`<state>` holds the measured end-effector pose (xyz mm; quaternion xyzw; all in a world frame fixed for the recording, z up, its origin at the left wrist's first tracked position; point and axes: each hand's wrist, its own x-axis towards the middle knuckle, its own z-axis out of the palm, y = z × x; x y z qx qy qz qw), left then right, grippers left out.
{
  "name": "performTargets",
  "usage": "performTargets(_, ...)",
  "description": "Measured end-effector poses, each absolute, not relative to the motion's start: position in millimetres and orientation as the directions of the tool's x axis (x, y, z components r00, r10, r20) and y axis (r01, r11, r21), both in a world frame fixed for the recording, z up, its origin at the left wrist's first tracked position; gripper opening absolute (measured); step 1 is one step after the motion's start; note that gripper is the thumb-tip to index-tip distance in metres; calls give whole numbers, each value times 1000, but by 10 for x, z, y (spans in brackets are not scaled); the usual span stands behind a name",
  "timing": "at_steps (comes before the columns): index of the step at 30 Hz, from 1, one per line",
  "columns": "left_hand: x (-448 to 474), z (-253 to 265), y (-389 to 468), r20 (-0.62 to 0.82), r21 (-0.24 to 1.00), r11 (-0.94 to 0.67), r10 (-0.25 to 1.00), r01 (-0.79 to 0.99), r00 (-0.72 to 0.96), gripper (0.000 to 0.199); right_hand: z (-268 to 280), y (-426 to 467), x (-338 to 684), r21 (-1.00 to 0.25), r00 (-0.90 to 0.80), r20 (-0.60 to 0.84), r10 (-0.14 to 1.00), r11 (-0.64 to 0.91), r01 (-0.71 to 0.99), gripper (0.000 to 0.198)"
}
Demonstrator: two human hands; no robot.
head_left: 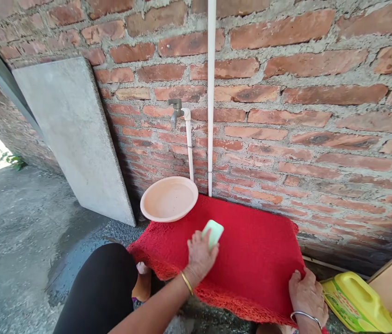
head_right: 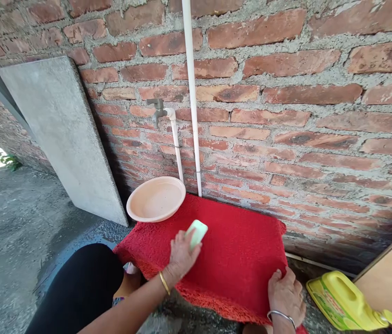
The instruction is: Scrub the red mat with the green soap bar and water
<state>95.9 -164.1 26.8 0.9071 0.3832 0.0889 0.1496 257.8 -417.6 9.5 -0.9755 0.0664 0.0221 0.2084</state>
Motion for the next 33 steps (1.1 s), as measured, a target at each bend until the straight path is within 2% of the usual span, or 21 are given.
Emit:
performTargets(4,1001,278,-1150,101,234,-565,823,791,559,53,84,-4151,2553,-417,991,-27,-129,-900,-129,58)
performTargets(8,1184,230,-1399,46,214,-618,780,756,624,56,78,-4147,2541,-405,991,-8,-134,-906,-126,58)
performTargets(10,1309,222,-1739,2,244,-698,694,673,720,60,81,-4152,2542,-394,991,-7,-132,-911,-124,58)
performTargets(13,1453,226,-2315,-52,381,-806,471,453,881,68,95,-4159,2550,-370,991,-16,-130,-920,-126,59)
performTargets(15,1514,257,-2611,-49,486,-817,329,311,943,70,105,-4163,2558,-357,991,-33,-129,-925,-132,60)
performTargets(17,1568,322,-2741,-27,547,-799,280,249,959,69,111,-4167,2563,-351,991,-42,-126,-927,-133,61)
performTargets(19,1627,405,-2657,-8,552,-785,333,282,943,66,111,-4169,2566,-345,992,-39,-123,-930,-129,61)
performTargets(21,1679,472,-2376,3,514,-763,459,393,888,63,108,-4167,2563,-337,992,-34,-119,-933,-124,61)
performTargets(24,1695,498,-1743,45,415,-678,682,607,730,55,96,-4157,2554,-324,993,-27,-117,-938,-119,60)
performTargets(26,1654,472,-1331,81,366,-598,783,713,616,53,90,-4149,2544,-318,993,-8,-120,-941,-116,59)
performTargets(30,1572,389,-921,75,325,-499,861,804,504,53,97,-4136,2527,-317,993,10,-118,-942,-109,57)
performTargets(33,1645,337,-1106,58,301,-511,853,806,519,54,117,-4135,2531,-323,994,-4,-113,-940,-108,58)
